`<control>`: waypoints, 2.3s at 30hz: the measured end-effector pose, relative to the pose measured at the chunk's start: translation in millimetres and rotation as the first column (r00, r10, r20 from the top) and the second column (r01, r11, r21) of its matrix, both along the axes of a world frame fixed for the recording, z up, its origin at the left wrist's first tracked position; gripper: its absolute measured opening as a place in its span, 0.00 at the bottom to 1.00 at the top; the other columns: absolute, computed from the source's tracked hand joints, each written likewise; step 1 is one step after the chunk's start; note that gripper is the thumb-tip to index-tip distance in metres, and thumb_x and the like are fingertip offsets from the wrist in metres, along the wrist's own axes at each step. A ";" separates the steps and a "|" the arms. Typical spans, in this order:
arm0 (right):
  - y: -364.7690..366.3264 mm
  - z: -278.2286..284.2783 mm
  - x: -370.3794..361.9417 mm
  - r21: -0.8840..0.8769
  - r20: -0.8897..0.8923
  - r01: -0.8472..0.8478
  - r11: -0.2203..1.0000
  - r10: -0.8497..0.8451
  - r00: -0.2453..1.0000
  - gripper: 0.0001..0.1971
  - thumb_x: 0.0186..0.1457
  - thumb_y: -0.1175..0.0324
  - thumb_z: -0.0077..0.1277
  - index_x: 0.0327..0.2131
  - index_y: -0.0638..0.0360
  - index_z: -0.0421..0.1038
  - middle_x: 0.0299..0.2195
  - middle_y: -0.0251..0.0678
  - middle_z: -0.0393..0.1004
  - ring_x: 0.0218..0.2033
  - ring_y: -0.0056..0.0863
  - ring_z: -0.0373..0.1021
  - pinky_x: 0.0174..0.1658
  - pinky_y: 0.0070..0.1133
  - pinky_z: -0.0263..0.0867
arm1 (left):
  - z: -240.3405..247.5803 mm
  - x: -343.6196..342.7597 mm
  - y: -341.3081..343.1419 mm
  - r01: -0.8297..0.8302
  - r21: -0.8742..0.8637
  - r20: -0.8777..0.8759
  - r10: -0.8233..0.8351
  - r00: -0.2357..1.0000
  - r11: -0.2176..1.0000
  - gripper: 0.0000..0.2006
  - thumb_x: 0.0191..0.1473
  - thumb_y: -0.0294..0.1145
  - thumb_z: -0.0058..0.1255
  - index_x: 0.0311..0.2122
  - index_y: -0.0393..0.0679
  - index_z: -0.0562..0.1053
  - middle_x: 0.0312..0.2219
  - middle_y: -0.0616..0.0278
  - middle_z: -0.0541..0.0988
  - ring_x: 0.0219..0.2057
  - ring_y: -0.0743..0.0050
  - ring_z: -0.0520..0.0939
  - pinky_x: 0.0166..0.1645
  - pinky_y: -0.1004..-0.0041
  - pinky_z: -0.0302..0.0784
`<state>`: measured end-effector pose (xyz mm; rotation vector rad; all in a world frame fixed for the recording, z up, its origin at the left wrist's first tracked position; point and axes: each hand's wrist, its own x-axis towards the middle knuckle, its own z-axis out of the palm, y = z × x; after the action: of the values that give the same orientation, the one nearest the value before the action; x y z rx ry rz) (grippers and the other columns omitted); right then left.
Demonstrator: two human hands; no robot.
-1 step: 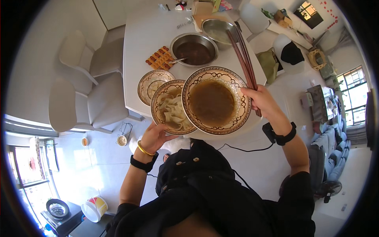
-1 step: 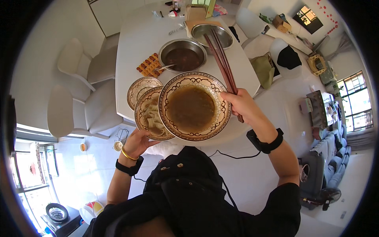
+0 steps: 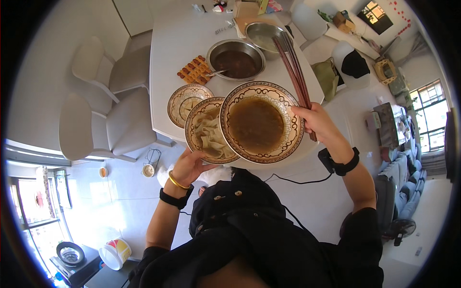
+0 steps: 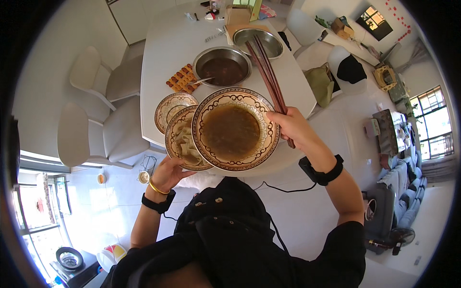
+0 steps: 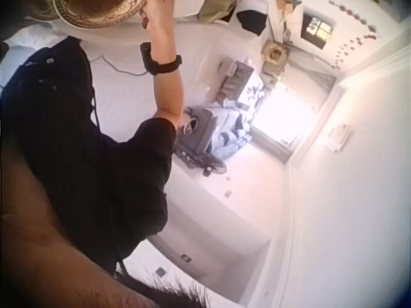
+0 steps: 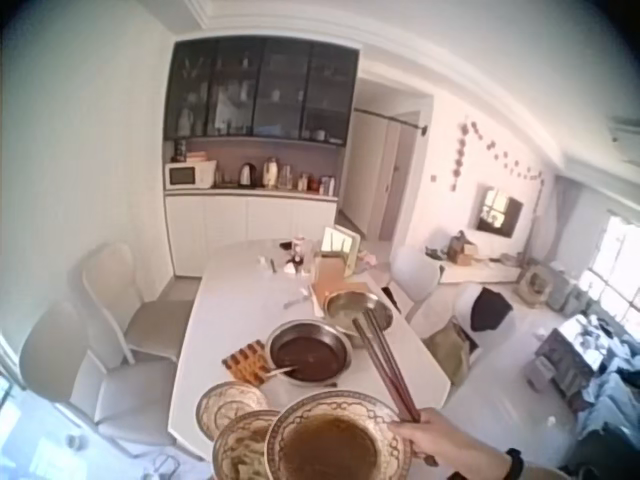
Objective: Clear leftover food from a dining table, transfer it to a bowl, and dispose of it in a squat toilet.
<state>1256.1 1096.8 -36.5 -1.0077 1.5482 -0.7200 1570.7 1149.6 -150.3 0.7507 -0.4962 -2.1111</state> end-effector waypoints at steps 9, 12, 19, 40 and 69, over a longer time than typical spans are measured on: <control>-2.7 -20.9 9.5 0.049 0.028 0.014 0.999 -0.016 0.999 0.08 0.49 0.65 0.48 0.24 0.58 0.66 0.12 0.21 0.60 0.08 0.08 0.48 0.11 0.11 0.44 | -8.7 -0.4 6.3 0.032 -0.011 -0.011 -0.032 0.999 0.999 0.24 0.49 0.21 0.33 0.54 0.42 0.52 0.47 0.53 0.66 0.45 0.59 0.72 0.43 0.61 0.75; -5.4 -22.5 3.1 0.052 0.074 0.069 0.996 -0.073 0.995 0.07 0.49 0.65 0.48 0.24 0.58 0.66 0.12 0.21 0.60 0.09 0.08 0.48 0.11 0.11 0.44 | -3.4 0.9 4.5 0.033 -0.011 0.014 -0.033 0.999 0.999 0.24 0.49 0.21 0.32 0.54 0.40 0.52 0.47 0.52 0.66 0.45 0.59 0.72 0.43 0.62 0.75; -54.4 -4.5 -56.9 -0.012 0.140 0.171 0.985 -0.168 0.976 0.06 0.48 0.68 0.47 0.24 0.60 0.65 0.13 0.24 0.60 0.09 0.10 0.48 0.10 0.11 0.44 | 16.7 -8.8 -24.3 0.028 -0.005 0.064 -0.028 0.998 1.000 0.22 0.47 0.22 0.35 0.50 0.38 0.57 0.45 0.53 0.67 0.42 0.62 0.74 0.41 0.65 0.76; -348.8 -64.9 -186.4 -0.293 -0.360 0.265 0.918 -0.363 0.859 0.09 0.40 0.71 0.41 0.16 0.67 0.65 0.11 0.38 0.64 0.09 0.27 0.61 0.11 0.24 0.53 | 62.1 -79.3 -84.7 -0.306 0.035 0.077 0.303 0.950 0.951 0.23 0.46 0.21 0.34 0.50 0.29 0.54 0.44 0.43 0.67 0.41 0.51 0.74 0.41 0.62 0.78; -309.0 -60.2 -162.4 -0.377 -0.316 0.155 0.913 -0.283 0.906 0.09 0.41 0.68 0.47 0.18 0.65 0.67 0.14 0.40 0.67 0.14 0.26 0.65 0.16 0.24 0.59 | 54.9 -45.5 -34.9 -0.549 0.087 -0.006 0.551 0.834 0.832 0.22 0.45 0.23 0.35 0.49 0.32 0.57 0.44 0.47 0.68 0.43 0.54 0.73 0.46 0.61 0.73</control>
<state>1093.6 787.8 -96.7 -1.2911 1.9265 -1.0355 1525.2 1114.7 -95.4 0.7937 -0.1433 -1.5996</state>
